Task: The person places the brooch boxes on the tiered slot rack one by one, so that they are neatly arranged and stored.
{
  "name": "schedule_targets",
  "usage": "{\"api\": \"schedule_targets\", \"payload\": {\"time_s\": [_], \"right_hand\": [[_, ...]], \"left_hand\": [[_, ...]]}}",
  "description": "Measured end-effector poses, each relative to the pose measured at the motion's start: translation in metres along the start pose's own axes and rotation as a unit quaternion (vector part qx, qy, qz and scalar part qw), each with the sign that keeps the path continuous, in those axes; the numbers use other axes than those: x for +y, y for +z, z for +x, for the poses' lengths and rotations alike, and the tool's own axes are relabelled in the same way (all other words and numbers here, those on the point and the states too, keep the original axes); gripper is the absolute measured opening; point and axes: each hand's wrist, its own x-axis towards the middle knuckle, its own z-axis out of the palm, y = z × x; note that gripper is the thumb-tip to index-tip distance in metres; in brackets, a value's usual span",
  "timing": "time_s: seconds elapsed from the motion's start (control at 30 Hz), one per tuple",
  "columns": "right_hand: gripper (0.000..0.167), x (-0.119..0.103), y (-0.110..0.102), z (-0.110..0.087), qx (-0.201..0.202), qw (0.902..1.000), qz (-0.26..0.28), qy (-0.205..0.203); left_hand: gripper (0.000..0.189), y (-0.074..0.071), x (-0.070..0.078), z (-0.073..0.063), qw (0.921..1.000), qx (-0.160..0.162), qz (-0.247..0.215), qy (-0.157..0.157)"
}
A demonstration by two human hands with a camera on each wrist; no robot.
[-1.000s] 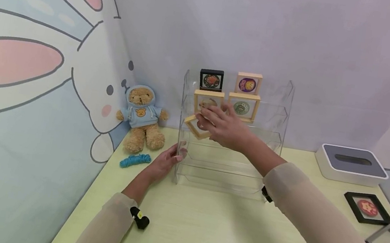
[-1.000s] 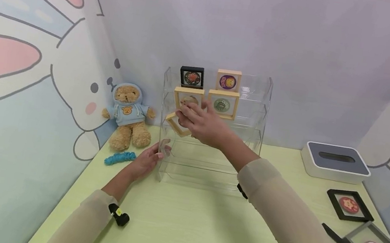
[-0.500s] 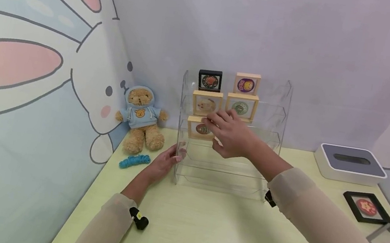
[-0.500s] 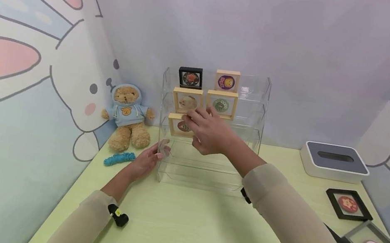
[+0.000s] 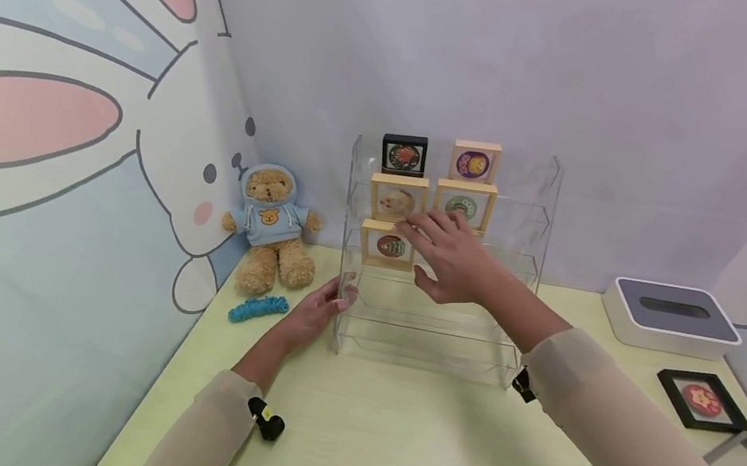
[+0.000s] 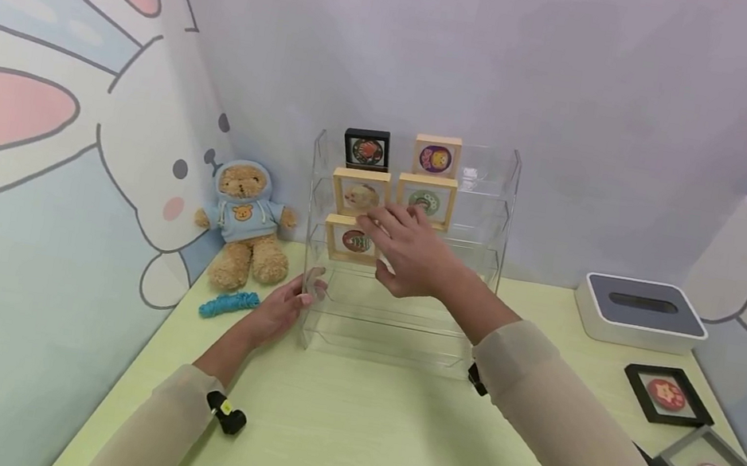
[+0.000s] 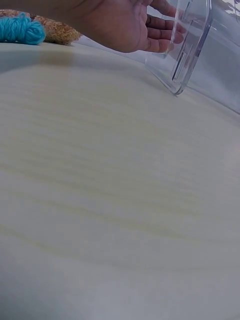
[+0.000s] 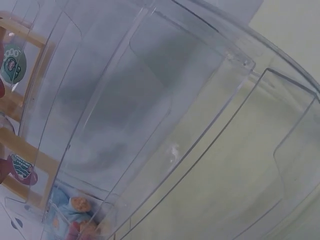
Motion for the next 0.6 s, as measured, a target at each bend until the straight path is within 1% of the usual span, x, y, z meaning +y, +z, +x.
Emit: {"api": "schedule_targets", "payload": {"time_s": [0.13, 0.27, 0.4, 0.53, 0.6], "right_hand": [[0.073, 0.005, -0.006, -0.012, 0.024, 0.9996, 0.011, -0.003], [0.074, 0.012, -0.011, -0.03, 0.047, 0.9986, 0.026, -0.004], [0.076, 0.021, -0.016, -0.057, 0.058, 0.9979, 0.029, 0.001], [0.069, 0.029, -0.023, -0.088, 0.068, 0.9971, 0.03, 0.012], [0.068, 0.031, -0.027, -0.104, 0.078, 0.9964, 0.028, 0.021]], "left_hand": [[0.073, 0.001, 0.0, 0.0, 1.0, -0.003, -0.003, 0.003], [0.073, 0.001, 0.0, 0.0, 1.0, -0.006, -0.005, 0.002], [0.071, 0.001, 0.0, 0.0, 0.9999, -0.005, -0.009, -0.003], [0.07, 0.001, 0.0, -0.001, 0.9999, -0.002, -0.008, -0.007], [0.071, 0.0, 0.0, -0.001, 1.0, -0.001, -0.005, -0.007]]}}
